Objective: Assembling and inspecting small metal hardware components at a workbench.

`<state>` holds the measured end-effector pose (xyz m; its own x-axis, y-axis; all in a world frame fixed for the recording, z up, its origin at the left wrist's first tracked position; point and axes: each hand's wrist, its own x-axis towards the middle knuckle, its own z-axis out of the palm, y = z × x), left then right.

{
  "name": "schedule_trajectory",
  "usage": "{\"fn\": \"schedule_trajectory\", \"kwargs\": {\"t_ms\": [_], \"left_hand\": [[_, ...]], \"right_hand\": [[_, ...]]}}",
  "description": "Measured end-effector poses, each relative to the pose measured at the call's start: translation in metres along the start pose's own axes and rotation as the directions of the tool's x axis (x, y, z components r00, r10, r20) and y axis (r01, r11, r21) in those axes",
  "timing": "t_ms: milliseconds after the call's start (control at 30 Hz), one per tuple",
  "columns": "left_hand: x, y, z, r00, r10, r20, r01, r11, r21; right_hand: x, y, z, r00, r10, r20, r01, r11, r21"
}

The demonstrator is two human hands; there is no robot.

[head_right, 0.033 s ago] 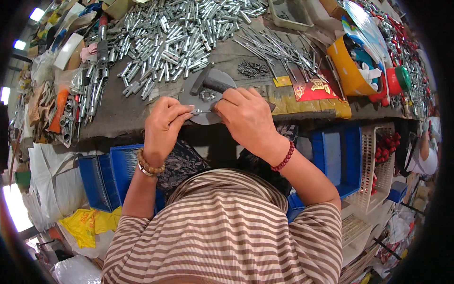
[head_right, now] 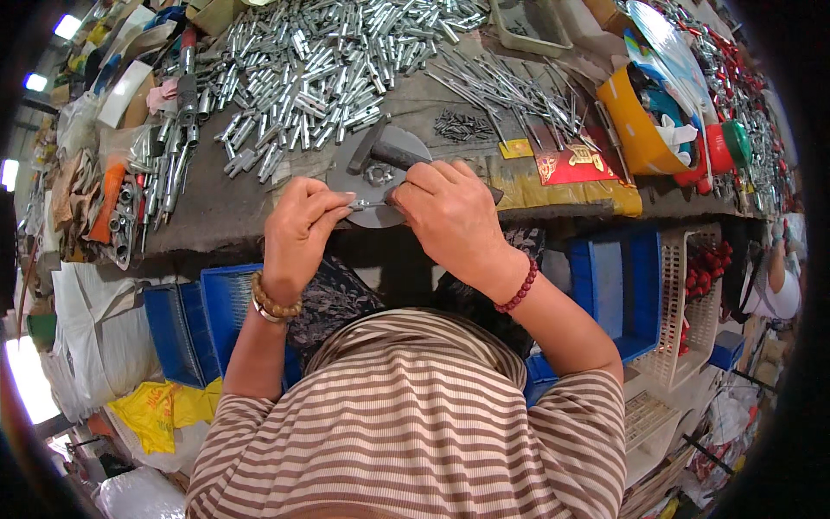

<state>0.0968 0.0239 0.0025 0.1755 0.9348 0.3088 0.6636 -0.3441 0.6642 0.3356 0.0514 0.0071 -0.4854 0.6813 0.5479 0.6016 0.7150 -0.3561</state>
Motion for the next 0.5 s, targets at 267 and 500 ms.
{"fn": "schedule_trajectory", "kwargs": {"t_ms": [267,500], "left_hand": [[-0.0009,0.0015,0.0014,1.0,0.012,-0.004,-0.012,1.0,-0.01],[-0.0044,0.0063,0.0014,0.999,0.034,-0.012,-0.034,0.999,0.037]], "right_hand": [[-0.0033,0.0028,0.0067,0.997,-0.079,-0.01,0.079,0.996,-0.043],[-0.0076,0.003,0.0079,0.993,-0.12,-0.02,0.119,0.991,-0.06]]}}
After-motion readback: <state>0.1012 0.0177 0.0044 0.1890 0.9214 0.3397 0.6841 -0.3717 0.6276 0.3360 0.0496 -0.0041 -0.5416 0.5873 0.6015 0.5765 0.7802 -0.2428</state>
